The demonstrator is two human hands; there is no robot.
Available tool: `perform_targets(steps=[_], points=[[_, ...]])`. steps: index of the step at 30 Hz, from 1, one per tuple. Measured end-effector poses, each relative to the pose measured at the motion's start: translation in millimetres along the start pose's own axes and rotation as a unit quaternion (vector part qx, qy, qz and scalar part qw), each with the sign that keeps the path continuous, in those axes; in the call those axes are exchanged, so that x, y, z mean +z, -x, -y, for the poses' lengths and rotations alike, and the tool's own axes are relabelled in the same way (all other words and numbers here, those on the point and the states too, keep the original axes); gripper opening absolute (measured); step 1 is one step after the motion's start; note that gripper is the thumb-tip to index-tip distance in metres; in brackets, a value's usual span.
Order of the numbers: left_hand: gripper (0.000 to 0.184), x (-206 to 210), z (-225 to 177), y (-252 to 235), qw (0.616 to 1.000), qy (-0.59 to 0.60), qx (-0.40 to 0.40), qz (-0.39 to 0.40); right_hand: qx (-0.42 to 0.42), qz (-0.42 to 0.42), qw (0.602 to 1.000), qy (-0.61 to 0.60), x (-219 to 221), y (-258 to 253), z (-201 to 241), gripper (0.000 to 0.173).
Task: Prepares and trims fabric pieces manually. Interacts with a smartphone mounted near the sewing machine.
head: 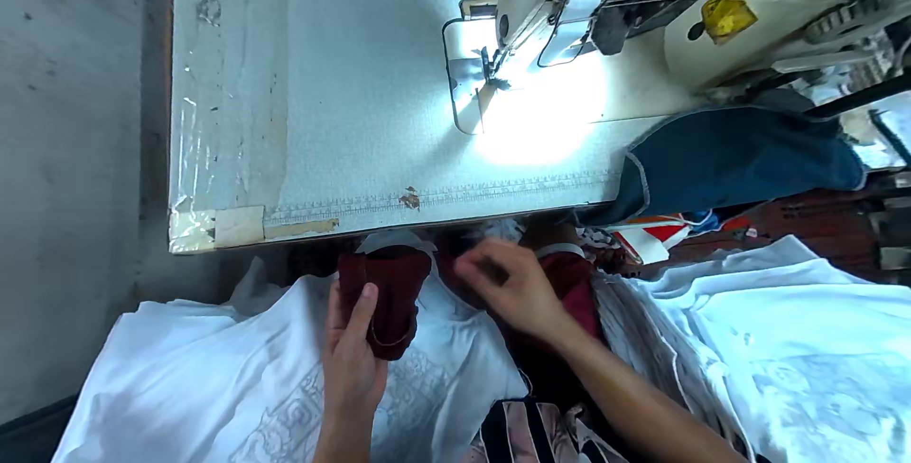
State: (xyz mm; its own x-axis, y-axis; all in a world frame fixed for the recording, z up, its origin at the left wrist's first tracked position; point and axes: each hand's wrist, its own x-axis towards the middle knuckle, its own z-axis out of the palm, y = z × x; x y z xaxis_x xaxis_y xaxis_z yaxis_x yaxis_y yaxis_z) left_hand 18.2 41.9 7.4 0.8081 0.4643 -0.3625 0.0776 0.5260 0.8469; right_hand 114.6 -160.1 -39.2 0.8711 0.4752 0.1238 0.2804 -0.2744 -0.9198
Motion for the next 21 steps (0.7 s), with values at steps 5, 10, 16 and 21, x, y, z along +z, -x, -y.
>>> perform_targets(steps=[5, 10, 16, 21], points=[[0.035, 4.2, 12.1, 6.3, 0.996, -0.068, 0.022, 0.055, 0.048, 0.064, 0.994, -0.079, 21.7, -11.0, 33.6, 0.028], [0.033, -5.0, 13.0, 3.5, 0.989, -0.116, 0.043, 0.081, 0.185, 0.011, 0.981, -0.051, -8.4, -10.9, -7.9, 0.025], [0.037, -3.1, 20.0, 3.0, 0.979, -0.163, 0.04, 0.115, 0.201, -0.078, 0.971, 0.101, -41.0, 15.3, -39.2, 0.027], [0.038, 0.1, 29.3, 4.5, 0.966, -0.202, 0.042, 0.155, 0.023, 0.011, 1.0, -0.012, 10.3, 10.4, 6.3, 0.03]])
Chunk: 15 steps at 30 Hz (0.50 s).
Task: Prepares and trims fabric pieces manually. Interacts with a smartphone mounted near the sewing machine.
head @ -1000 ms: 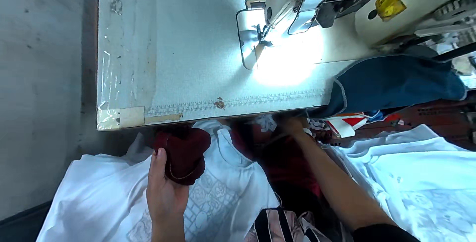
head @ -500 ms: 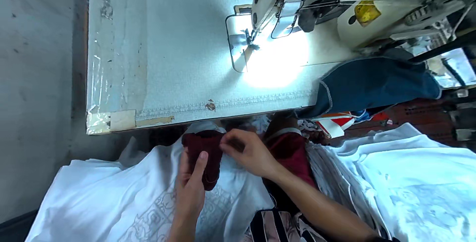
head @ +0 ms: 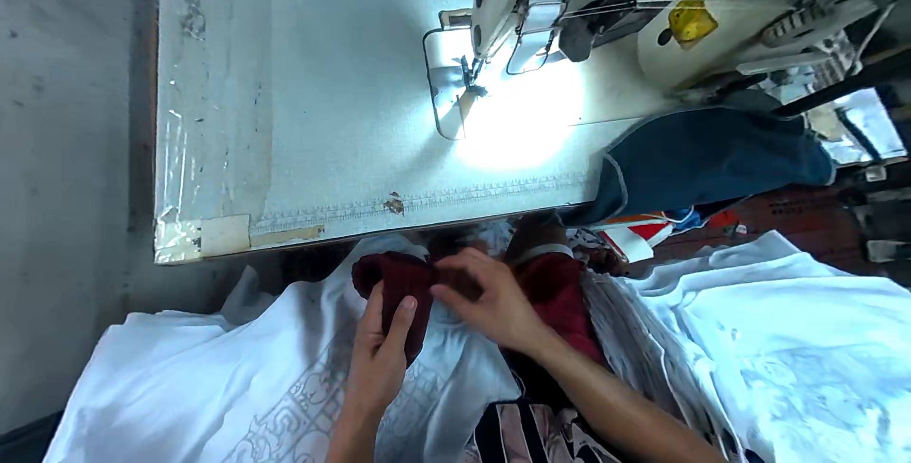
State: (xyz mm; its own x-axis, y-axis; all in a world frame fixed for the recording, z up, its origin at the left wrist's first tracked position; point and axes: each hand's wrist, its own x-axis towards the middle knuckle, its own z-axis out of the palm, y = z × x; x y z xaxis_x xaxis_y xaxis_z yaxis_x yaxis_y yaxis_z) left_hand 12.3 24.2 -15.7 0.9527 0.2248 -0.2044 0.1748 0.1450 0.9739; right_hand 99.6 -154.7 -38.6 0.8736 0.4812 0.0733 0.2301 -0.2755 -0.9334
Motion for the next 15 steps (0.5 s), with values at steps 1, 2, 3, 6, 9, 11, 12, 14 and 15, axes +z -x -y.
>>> perform_targets(steps=[1, 2, 3, 6, 9, 11, 12, 14, 15], points=[[0.037, 0.1, 1.1, 0.2, 1.0, -0.009, 0.002, 0.001, -0.018, 0.002, 1.0, 0.011, 7.7, -3.8, 1.3, 0.027], [0.036, -0.6, 2.1, 0.0, 1.0, -0.02, 0.002, -0.004, -0.036, -0.003, 0.999, 0.025, 12.4, -7.2, 0.0, 0.023], [0.034, -2.1, 2.9, -0.9, 0.999, -0.032, 0.001, -0.011, -0.046, -0.009, 0.998, 0.036, 13.1, -9.6, -2.2, 0.02], [0.031, -4.9, 4.4, -3.5, 0.998, -0.055, 0.0, -0.003, -0.038, -0.009, 0.998, 0.049, 2.1, -7.3, -12.7, 0.022], [0.031, -2.2, 6.4, -3.6, 0.996, -0.084, -0.001, 0.018, -0.01, -0.048, 0.992, 0.12, -17.2, 3.3, -32.1, 0.022], [0.031, -2.9, 6.6, -3.7, 0.997, -0.077, -0.002, 0.014, 0.029, -0.077, 0.983, 0.164, -37.9, 9.4, -45.5, 0.023], [0.031, -4.1, 5.9, -4.1, 0.998, -0.067, -0.005, 0.01, 0.054, -0.093, 0.978, 0.18, -48.5, 11.7, -50.7, 0.025], [0.031, -5.5, 3.4, -4.2, 0.999, -0.047, -0.022, 0.0, 0.106, -0.118, 0.959, 0.235, -67.5, 15.9, -60.5, 0.027], [0.031, -5.1, 2.4, -4.4, 0.999, -0.04, -0.029, -0.004, 0.13, -0.125, 0.946, 0.269, -75.3, 17.1, -64.5, 0.027]])
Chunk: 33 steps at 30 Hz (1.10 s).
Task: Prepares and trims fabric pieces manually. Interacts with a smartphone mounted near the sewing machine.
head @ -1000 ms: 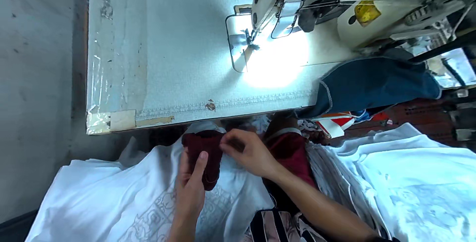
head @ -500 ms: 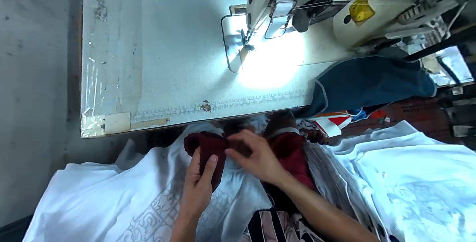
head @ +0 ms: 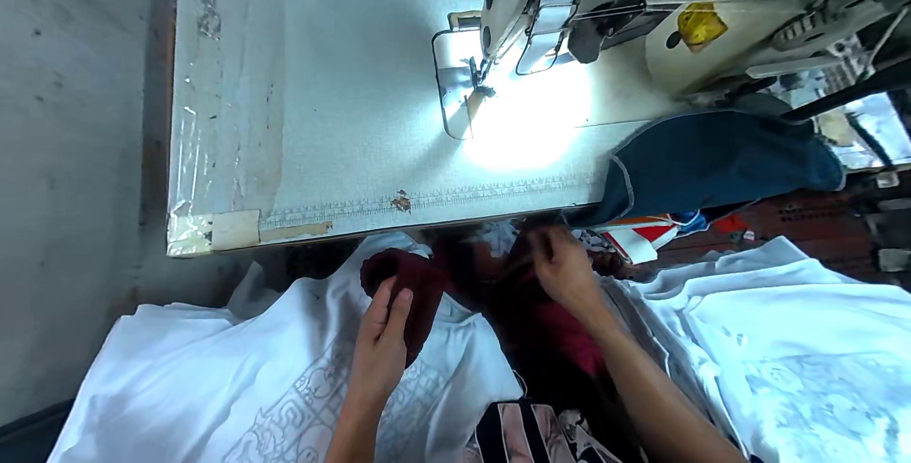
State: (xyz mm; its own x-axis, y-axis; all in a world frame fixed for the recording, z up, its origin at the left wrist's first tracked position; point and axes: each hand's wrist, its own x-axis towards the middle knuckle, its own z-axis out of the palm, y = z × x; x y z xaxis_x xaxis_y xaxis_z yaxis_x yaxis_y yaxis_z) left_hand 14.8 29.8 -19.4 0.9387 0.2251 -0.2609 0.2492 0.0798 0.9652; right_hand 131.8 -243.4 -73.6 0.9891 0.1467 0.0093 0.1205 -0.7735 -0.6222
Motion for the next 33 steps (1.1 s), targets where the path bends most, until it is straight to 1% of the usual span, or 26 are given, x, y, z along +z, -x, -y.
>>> perform_targets(steps=[2, 4, 7, 8, 10, 11, 12, 13, 15, 17, 18, 19, 21, 22, 24, 25, 26, 27, 28, 29, 30, 31, 32, 33], points=[[0.03, 1.1, -1.4, 0.0, 1.0, 0.006, -0.01, 0.001, 0.035, 0.007, 0.998, 0.058, -6.8, -2.9, -8.7, 0.03], [0.031, 1.9, -2.2, 0.2, 1.0, 0.009, -0.015, 0.005, 0.059, 0.036, 0.992, 0.109, -10.1, -5.3, -9.0, 0.032], [0.03, 2.8, -4.4, 0.4, 0.998, 0.044, -0.037, 0.011, 0.076, 0.139, 0.974, 0.163, -8.4, -11.0, -5.7, 0.042], [0.03, 2.8, -5.4, 0.4, 0.997, 0.065, -0.047, 0.014, 0.066, 0.149, 0.975, 0.153, -5.0, -11.1, -5.7, 0.04], [0.03, 2.2, -7.6, 0.7, 0.991, 0.111, -0.071, 0.016, 0.02, 0.129, 0.987, 0.098, 1.5, -7.2, -3.1, 0.034], [0.031, 1.9, -9.3, 1.5, 0.988, 0.131, -0.083, 0.015, 0.006, 0.136, 0.988, 0.068, 0.0, -4.6, 3.6, 0.036], [0.032, 2.3, -11.5, 2.0, 0.985, 0.146, -0.094, 0.012, -0.01, 0.14, 0.989, 0.049, -2.8, -1.5, 12.1, 0.042], [0.032, 2.9, -13.4, 2.0, 0.982, 0.157, -0.101, 0.01, -0.032, 0.122, 0.991, 0.032, -4.5, 2.6, 20.7, 0.045], [0.036, 3.6, -14.4, 2.8, 0.979, 0.174, -0.103, 0.014, -0.099, 0.064, 0.993, -0.022, -6.1, 13.2, 40.3, 0.038], [0.047, 3.6, -12.9, 4.0, 0.978, 0.179, -0.1, 0.036, -0.151, 0.059, 0.981, -0.105, -8.2, 25.5, 66.1, 0.035], [0.057, 4.1, -12.4, 4.2, 0.979, 0.17, -0.096, 0.054, -0.172, 0.067, 0.974, -0.132, -8.0, 32.2, 80.3, 0.038], [0.069, 4.7, -11.8, 4.3, 0.98, 0.161, -0.091, 0.077, -0.191, 0.071, 0.969, -0.139, -5.7, 38.6, 93.3, 0.045], [0.093, 6.1, -9.7, 5.6, 0.977, 0.16, -0.073, 0.122, -0.223, 0.055, 0.968, -0.099, 5.3, 47.0, 112.2, 0.062], [0.1, 6.7, -8.6, 6.8, 0.975, 0.161, -0.062, 0.142, -0.233, 0.039, 0.969, -0.066, 11.7, 48.0, 116.5, 0.062], [0.107, 6.5, -6.3, 7.5, 0.973, 0.154, -0.042, 0.164, -0.235, 0.019, 0.971, -0.038, 20.1, 44.4, 116.5, 0.041], [0.107, 5.4, -5.3, 7.1, 0.974, 0.15, -0.042, 0.166, -0.232, 0.02, 0.971, -0.046, 20.8, 41.3, 114.3, 0.033], [0.1, 4.0, -3.7, 7.1, 0.976, 0.146, -0.037, 0.16, -0.226, 0.035, 0.971, -0.063, 18.9, 38.9, 111.5, 0.027], [0.086, 3.2, -2.3, 7.6, 0.983, 0.124, -0.015, 0.138, -0.214, 0.06, 0.971, -0.09, 15.1, 37.4, 108.6, 0.024], [0.062, 4.3, -2.1, 7.9, 0.994, 0.066, 0.03, 0.087, -0.2, 0.089, 0.968, -0.123, 10.4, 35.9, 105.6, 0.022], [0.039, 6.2, -2.2, 6.7, 0.995, -0.026, 0.092, 0.013, -0.192, 0.117, 0.962, -0.154, 5.1, 33.5, 102.6, 0.02], [0.026, 6.2, -1.0, 4.6, 0.978, -0.123, 0.159, -0.056, -0.194, 0.145, 0.954, -0.179, -0.5, 30.7, 99.3, 0.019], [0.026, 3.6, -0.4, 2.6, 0.95, -0.205, 0.218, -0.095, -0.206, 0.174, 0.942, -0.201, -6.1, 28.0, 95.8, 0.018], [0.035, 0.2, -3.1, 1.2, 0.927, -0.259, 0.256, -0.094, -0.227, 0.204, 0.926, -0.222, -11.4, 24.9, 92.8, 0.018], [0.048, -2.5, -6.9, -0.3, 0.913, -0.292, 0.28, -0.058, -0.255, 0.234, 0.906, -0.245, -16.1, 21.3, 90.1, 0.018]])
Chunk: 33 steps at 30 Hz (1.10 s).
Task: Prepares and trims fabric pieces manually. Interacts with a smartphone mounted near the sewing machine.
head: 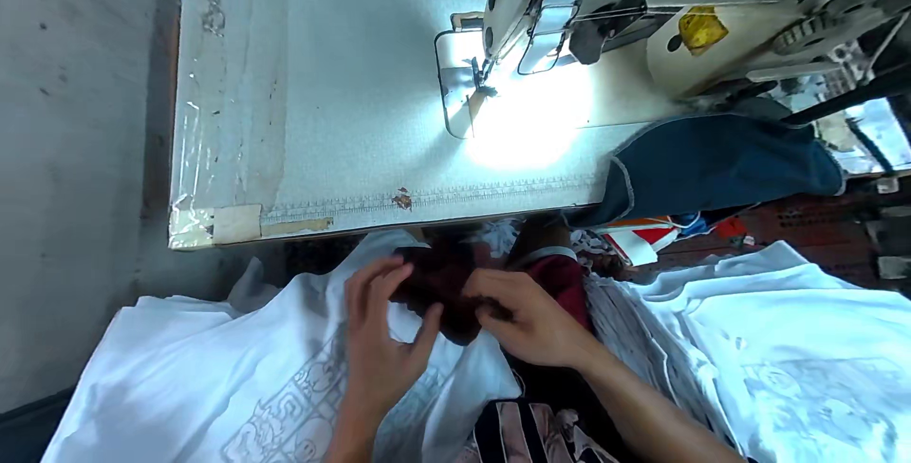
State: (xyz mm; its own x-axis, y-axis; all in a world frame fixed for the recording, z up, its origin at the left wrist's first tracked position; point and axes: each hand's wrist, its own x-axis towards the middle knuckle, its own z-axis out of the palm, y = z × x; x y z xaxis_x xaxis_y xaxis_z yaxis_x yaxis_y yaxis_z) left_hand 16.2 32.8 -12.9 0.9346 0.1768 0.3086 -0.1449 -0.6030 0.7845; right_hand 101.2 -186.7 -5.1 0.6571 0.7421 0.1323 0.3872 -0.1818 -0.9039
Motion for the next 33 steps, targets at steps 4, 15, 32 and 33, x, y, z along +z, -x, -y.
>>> perform_targets(steps=[4, 15, 32, 33], points=[[0.022, 2.4, -0.8, -3.3, 0.984, 0.108, 0.047, 0.133, -0.077, 0.057, 0.989, -0.114, -19.7, -3.4, -7.5, 0.023], [0.023, -0.9, -7.3, 4.5, 0.866, 0.449, -0.134, 0.176, 0.009, -0.018, 0.999, -0.026, -31.9, -3.7, -1.7, 0.027], [0.037, -4.5, -9.1, 5.0, 0.862, 0.452, -0.165, 0.158, 0.167, -0.07, 0.944, -0.277, -3.4, -5.3, 22.3, 0.007], [0.035, -4.1, -8.6, 4.6, 0.862, 0.456, -0.157, 0.158, 0.172, -0.076, 0.929, -0.318, -3.1, -5.1, 21.9, 0.006]])
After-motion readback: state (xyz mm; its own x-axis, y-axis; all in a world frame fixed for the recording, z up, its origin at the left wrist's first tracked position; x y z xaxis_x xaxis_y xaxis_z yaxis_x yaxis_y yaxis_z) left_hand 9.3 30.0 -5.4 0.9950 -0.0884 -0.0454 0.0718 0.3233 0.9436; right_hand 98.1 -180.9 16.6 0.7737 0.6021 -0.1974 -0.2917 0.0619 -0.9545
